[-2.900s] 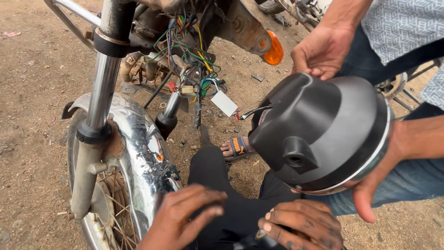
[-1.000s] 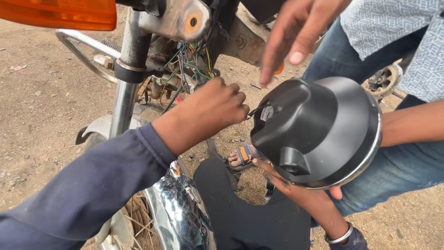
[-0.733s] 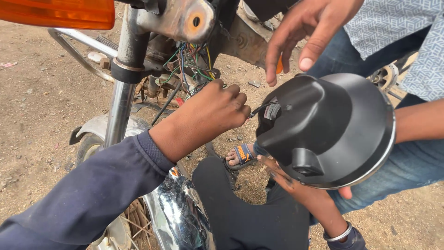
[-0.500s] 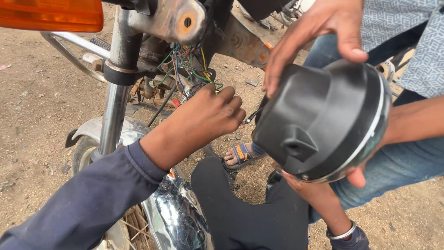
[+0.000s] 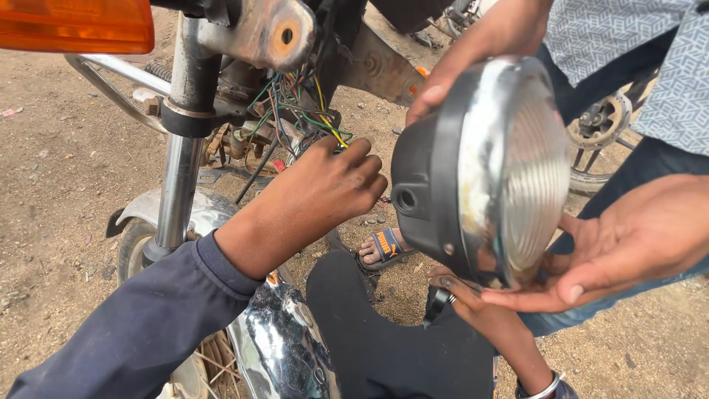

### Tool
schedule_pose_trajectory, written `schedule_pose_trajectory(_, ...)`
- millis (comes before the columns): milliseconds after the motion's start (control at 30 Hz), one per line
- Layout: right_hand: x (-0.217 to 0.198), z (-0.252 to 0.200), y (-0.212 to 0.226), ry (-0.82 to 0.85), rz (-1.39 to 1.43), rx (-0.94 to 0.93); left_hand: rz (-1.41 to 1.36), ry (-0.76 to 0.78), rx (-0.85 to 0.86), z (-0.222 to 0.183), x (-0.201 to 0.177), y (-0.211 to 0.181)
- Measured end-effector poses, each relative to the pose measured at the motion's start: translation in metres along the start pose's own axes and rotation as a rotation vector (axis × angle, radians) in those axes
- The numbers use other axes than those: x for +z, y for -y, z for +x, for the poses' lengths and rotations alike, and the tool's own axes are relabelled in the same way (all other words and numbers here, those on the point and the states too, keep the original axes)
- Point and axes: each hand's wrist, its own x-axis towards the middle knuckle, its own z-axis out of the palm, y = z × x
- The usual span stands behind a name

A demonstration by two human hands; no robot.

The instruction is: Repairing and rewiring a motorcycle headlight assembly.

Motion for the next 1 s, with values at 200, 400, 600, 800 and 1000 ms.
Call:
schedule_pose_trajectory(200, -0.024, 0.007, 0.024, -0.073, 0.066, 0.043, 0.011, -0.018, -0.012, 0.001, 0.002, -0.002)
schedule_pose_trajectory(400, -0.259, 0.117, 0.107, 0.036, 0.213, 0.105, -0.049, 0.003, -0.026, 0.003, -0.001, -0.004)
schedule_pose_trajectory(600, -0.242, 0.127, 0.061, 0.180, 0.407, 0.162, -0.785, -0.359, -0.358, 0.026, -0.014, -0.004)
schedule_pose_trajectory(800, -0.237, 0.143, 0.092, 0.315, 0.583, 0.210, -1.587, -0.593, -0.264, 0.065, 0.026, -0.014)
schedule_pose_trajectory(1000, -0.318, 0.117, 0.110, 0.448, 0.759, 0.256, -1.414, -0.632, -0.502, 0.060, -0.026, -0.051)
